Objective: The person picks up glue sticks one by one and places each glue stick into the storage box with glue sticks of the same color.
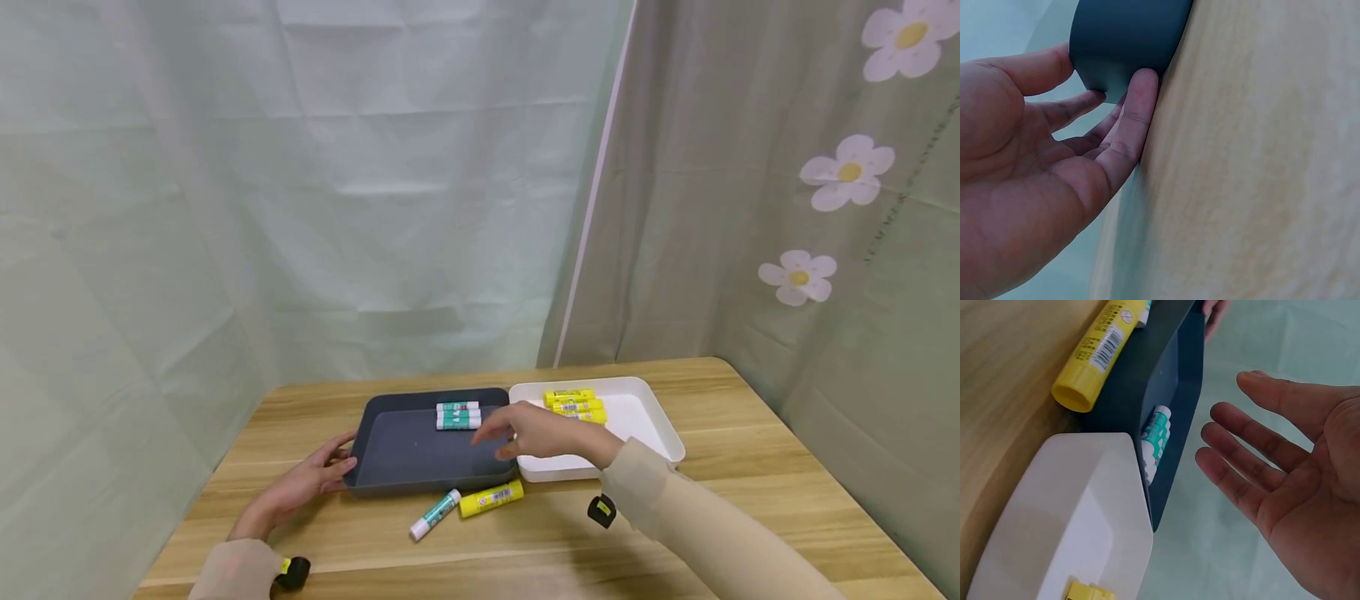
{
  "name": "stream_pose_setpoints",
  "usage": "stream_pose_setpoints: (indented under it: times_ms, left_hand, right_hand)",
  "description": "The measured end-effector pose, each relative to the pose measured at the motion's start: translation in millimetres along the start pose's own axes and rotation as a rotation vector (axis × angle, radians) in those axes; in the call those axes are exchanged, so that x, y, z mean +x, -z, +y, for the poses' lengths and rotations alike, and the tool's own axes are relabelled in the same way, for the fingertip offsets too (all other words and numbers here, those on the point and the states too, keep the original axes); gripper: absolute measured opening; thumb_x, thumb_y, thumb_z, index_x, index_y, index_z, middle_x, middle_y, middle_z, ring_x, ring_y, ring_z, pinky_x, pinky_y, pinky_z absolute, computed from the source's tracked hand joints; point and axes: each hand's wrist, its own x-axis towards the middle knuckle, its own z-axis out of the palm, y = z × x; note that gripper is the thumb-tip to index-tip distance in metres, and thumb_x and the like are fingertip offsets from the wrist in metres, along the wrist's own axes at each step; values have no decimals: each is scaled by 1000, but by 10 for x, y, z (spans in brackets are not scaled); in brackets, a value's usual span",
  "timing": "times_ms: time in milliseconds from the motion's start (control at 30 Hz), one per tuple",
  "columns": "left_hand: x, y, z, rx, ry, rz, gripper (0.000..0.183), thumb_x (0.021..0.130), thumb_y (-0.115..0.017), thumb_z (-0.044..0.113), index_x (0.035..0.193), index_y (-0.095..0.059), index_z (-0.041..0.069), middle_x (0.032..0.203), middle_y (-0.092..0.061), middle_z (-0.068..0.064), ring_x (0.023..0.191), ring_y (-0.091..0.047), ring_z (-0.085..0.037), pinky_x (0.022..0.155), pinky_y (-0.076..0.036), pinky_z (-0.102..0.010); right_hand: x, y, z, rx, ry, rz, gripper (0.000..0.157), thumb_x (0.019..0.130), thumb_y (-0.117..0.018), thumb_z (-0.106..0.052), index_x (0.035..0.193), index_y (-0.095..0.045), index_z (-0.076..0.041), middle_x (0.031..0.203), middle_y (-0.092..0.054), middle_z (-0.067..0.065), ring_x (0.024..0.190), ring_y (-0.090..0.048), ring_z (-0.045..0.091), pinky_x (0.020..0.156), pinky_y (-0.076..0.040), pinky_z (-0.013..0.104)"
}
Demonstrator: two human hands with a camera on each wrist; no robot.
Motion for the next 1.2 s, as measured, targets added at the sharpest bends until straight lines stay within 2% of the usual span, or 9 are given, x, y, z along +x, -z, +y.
stream_pose_setpoints:
  times_ms: [267, 500, 733, 933, 1200]
  left_hand:
    - [-7, -9, 10, 9, 5, 6, 71, 112, -51, 23, 166, -9, 1, 149, -26, -36, 134, -46, -43, 106, -50, -49]
    - [-7, -6, 9, 15, 4, -1, 71, 112, -50, 23, 166, -9, 0, 148, -26, -36, 133, -46, -42, 105, -51, -48]
    - [-6, -3, 12, 15, 11, 2, 71, 113, -50, 23, 166, -9, 1, 149, -26, -36, 133, -46, -42, 104, -51, -47]
    - [-5, -5, 15, 18, 15, 16, 71, 112, -51, 23, 166, -10, 1, 148, -27, -35, 131, -47, -40, 103, -52, -45]
    - [-5, -16, 19, 18, 24, 26, 70, 112, -51, 23, 166, -11, 2, 149, -27, -34, 132, -47, -41, 105, -51, -48]
  right_hand:
    - [-73, -46, 16, 4, 34, 6, 35, 95, -74, 0, 128, -73, -10, 125, -71, 3, 108, -61, 10, 98, -56, 42]
    - [-111, -94, 54, 48, 40, 15, 36, 94, -74, 3, 129, -72, -7, 123, -71, 2, 109, -63, 17, 98, -56, 42]
    - [-150, -173, 58, 55, 36, 5, 40, 94, -73, 2, 133, -70, -9, 117, -71, 8, 109, -65, 26, 91, -55, 27]
    - [-161, -260, 50, -1, 43, 7, 43, 94, -74, 1, 134, -69, -10, 114, -71, 5, 103, -64, 13, 88, -56, 30]
    - [-180, -347, 20, -1, 5, 2, 40, 92, -77, 1, 129, -72, -14, 111, -72, 0, 101, -64, 9, 85, -53, 23]
